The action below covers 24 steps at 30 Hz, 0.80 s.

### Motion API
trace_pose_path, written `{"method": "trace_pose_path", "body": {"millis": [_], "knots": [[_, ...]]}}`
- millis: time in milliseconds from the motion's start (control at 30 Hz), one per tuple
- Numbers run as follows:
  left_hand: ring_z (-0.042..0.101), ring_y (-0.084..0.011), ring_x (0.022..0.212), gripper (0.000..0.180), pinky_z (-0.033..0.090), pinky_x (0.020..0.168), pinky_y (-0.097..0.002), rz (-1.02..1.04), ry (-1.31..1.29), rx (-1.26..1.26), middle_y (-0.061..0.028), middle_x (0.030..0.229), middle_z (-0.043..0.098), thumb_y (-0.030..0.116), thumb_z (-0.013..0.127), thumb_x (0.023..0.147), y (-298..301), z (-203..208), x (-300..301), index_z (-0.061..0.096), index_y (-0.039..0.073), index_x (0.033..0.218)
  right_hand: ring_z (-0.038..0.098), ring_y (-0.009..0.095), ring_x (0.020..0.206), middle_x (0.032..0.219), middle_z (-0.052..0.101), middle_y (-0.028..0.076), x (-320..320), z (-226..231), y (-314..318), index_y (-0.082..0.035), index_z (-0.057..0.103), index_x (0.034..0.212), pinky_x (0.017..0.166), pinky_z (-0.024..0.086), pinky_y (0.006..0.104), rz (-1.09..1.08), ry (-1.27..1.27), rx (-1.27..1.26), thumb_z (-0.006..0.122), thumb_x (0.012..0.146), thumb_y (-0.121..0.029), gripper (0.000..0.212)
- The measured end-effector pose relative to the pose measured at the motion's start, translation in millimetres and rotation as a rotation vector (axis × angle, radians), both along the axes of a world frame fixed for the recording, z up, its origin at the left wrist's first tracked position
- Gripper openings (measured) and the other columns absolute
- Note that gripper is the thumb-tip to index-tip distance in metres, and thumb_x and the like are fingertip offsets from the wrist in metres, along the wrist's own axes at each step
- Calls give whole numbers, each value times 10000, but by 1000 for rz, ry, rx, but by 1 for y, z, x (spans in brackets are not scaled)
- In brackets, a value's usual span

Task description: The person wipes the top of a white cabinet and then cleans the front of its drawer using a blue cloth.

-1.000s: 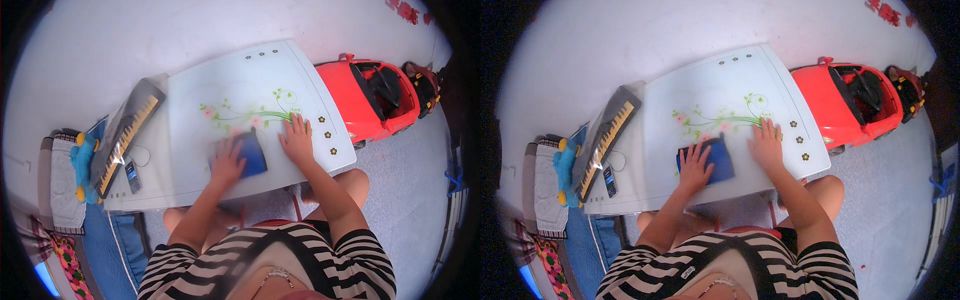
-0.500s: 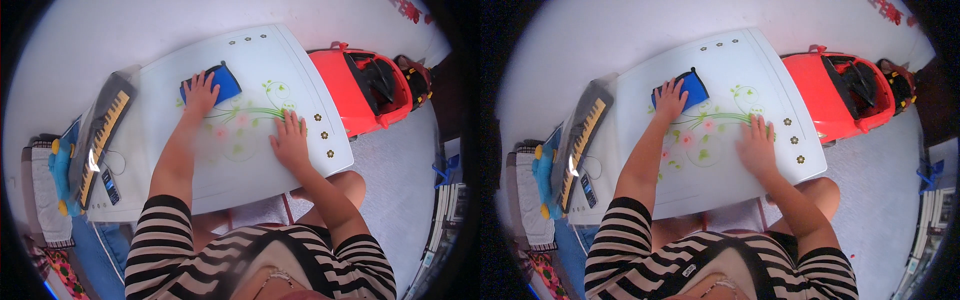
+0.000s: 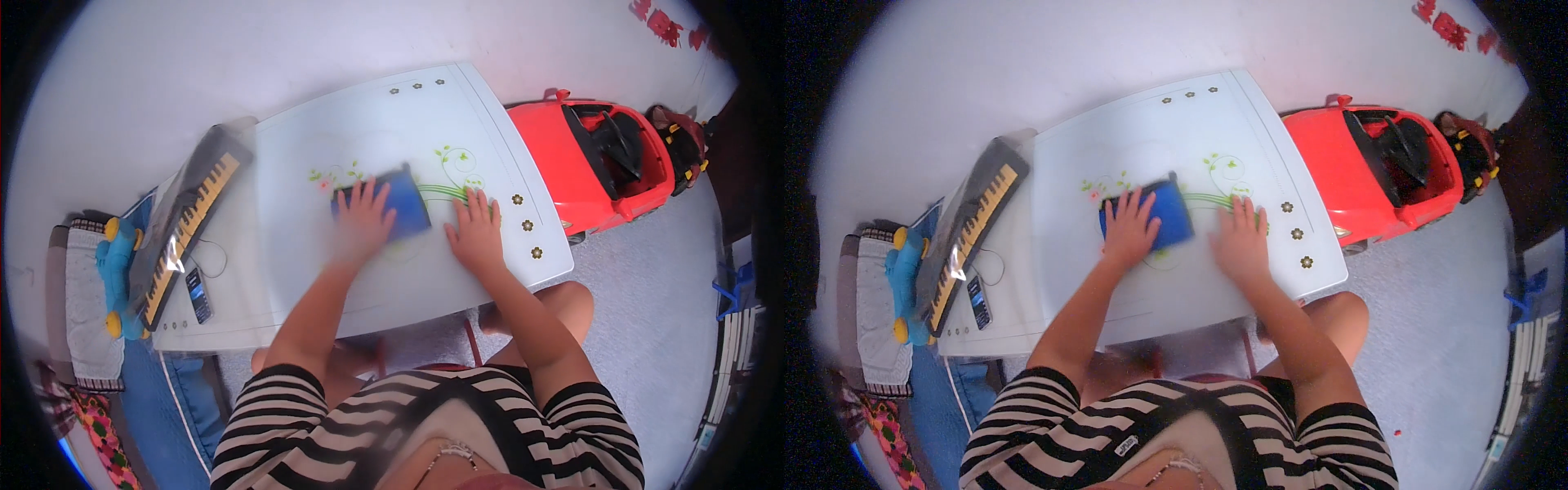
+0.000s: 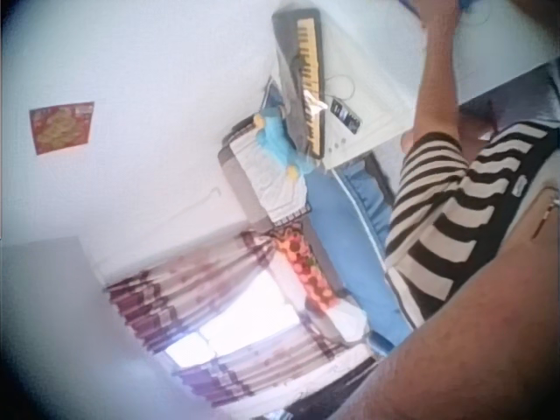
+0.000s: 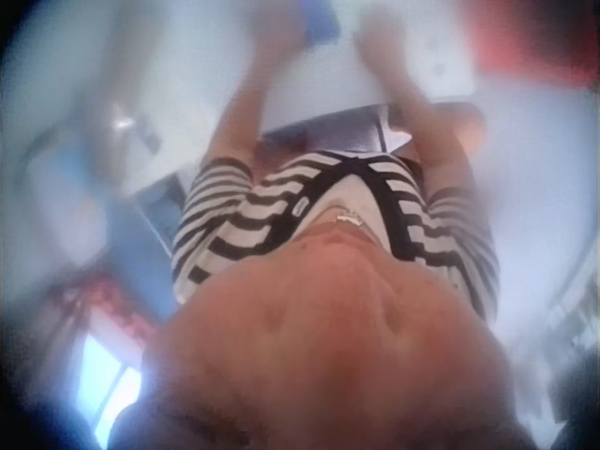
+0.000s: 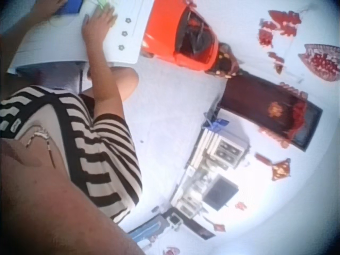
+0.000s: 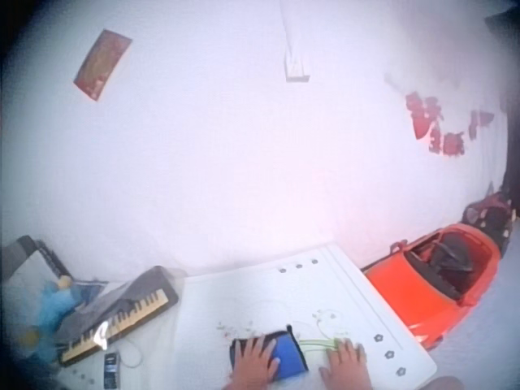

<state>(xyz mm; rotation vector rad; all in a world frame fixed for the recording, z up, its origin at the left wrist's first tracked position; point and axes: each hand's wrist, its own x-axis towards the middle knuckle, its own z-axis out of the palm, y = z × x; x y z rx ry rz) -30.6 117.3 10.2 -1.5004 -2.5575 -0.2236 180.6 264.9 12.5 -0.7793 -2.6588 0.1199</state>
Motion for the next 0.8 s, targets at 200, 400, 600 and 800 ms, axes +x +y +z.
{"method": "trace_pose_path", "body": {"millis": [200, 400, 600, 800], "knots": [[242, -353, 1511, 621, 105, 1204, -631, -45, -96, -1, -138, 1627, 307, 411, 564, 978, -79, 2, 95, 425, 173, 1534, 256, 357, 1513, 1572, 382, 209, 2, -6, 4, -59, 486, 1464, 1235, 127, 560, -23, -50, -27, 555, 977, -409, 604], [253, -354, 1505, 620, 120, 1211, -615, -1, -107, -12, -115, 1623, 319, 422, 576, 966, -107, 5, 102, 438, 192, 1525, 270, 365, 1506, 1563, 395, 211, 1, -12, 2, -53, 514, 1432, 1231, 138, 568, -3, 17, -3, 576, 967, -377, 570], [251, -341, 1508, 589, 110, 1218, -596, 62, -94, 2, -103, 1620, 335, 421, 527, 1002, -71, 6, 39, 422, 195, 1536, 269, 374, 1503, 1557, 394, 221, 2, -8, 2, -49, 511, 1426, 1230, 147, 566, 14, 44, -48, 596, 963, -348, 558], [267, -329, 1497, 588, 147, 1212, -597, 140, 36, -3, -84, 1621, 330, 462, 451, 1035, -20, -11, -59, 379, 206, 1559, 301, 390, 1480, 1551, 390, 222, 2, -3, 0, -58, 482, 1450, 1224, 169, 562, 33, 21, -25, 581, 984, -323, 546]]}}
